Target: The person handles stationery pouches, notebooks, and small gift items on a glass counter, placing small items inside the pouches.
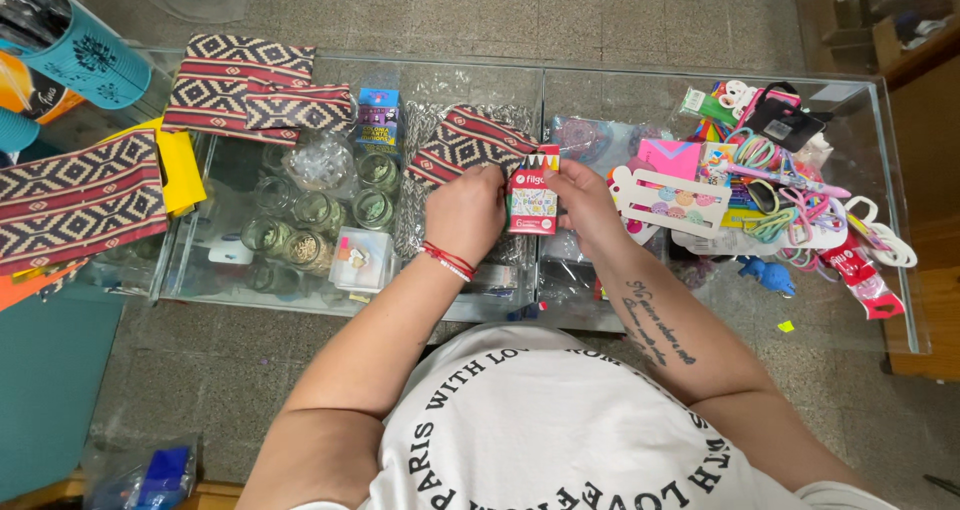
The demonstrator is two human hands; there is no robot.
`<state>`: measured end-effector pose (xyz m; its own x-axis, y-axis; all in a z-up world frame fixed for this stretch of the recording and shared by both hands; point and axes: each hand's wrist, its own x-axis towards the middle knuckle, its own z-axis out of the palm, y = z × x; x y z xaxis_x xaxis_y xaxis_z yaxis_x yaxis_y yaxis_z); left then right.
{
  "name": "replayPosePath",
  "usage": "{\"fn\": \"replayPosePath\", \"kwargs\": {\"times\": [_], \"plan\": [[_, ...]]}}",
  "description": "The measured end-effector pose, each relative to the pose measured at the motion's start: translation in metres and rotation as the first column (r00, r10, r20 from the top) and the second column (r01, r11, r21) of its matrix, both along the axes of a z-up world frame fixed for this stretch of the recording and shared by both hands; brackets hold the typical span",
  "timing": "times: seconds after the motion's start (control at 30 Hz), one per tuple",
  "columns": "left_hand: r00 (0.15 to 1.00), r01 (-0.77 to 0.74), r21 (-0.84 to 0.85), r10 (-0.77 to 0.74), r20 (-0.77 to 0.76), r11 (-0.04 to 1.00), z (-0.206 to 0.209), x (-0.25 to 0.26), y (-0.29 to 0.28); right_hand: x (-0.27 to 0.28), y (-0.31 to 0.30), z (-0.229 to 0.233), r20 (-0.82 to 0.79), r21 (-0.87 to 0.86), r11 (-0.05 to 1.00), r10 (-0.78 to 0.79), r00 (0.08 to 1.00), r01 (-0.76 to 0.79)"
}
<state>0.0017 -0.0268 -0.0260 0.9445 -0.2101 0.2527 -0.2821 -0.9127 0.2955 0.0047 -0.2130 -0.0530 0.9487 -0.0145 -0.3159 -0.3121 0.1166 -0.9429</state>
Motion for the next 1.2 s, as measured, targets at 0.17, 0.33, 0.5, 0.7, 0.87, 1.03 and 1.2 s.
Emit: {"fn": "replayPosePath", "kwargs": {"times": [0.17, 0.33, 0.5, 0.7, 0.87, 1.03, 1.2], "plan": [[0.998, 0.068, 0.052, -0.068, 0.005, 0.996, -0.002, -0.010, 0.002, -0.005, 0.008, 0.002, -0.073, 0.071, 0.995, -0.071, 0.995, 0.076], [0.997, 0.079, 0.030, -0.079, -0.011, 0.996, -0.007, -0.010, 0.007, -0.007, 0.012, -0.003, -0.072, 0.119, 0.988, -0.093, 0.993, 0.102], [0.987, 0.098, -0.059, -0.105, -0.123, 0.993, -0.009, -0.006, 0.013, -0.005, 0.013, -0.009, 0.000, 0.153, 0.979, -0.138, 0.990, 0.136], [0.974, 0.092, -0.090, -0.109, -0.200, 0.992, 0.009, -0.014, 0.014, -0.010, 0.019, -0.011, 0.063, 0.176, 0.968, -0.191, 0.980, 0.178], [0.991, 0.077, -0.132, -0.091, -0.102, 0.988, 0.009, -0.017, 0.012, -0.009, 0.021, -0.018, 0.060, 0.198, 0.954, -0.241, 0.969, 0.225], [0.997, 0.072, -0.100, -0.071, 0.017, 0.992, 0.006, -0.020, 0.010, -0.012, 0.025, -0.012, 0.087, 0.151, 0.955, -0.270, 0.959, 0.255], [0.992, 0.082, -0.088, -0.073, 0.102, 0.993, 0.008, -0.023, 0.006, -0.014, 0.032, -0.006, 0.088, 0.133, 0.957, -0.272, 0.958, 0.259]]}}
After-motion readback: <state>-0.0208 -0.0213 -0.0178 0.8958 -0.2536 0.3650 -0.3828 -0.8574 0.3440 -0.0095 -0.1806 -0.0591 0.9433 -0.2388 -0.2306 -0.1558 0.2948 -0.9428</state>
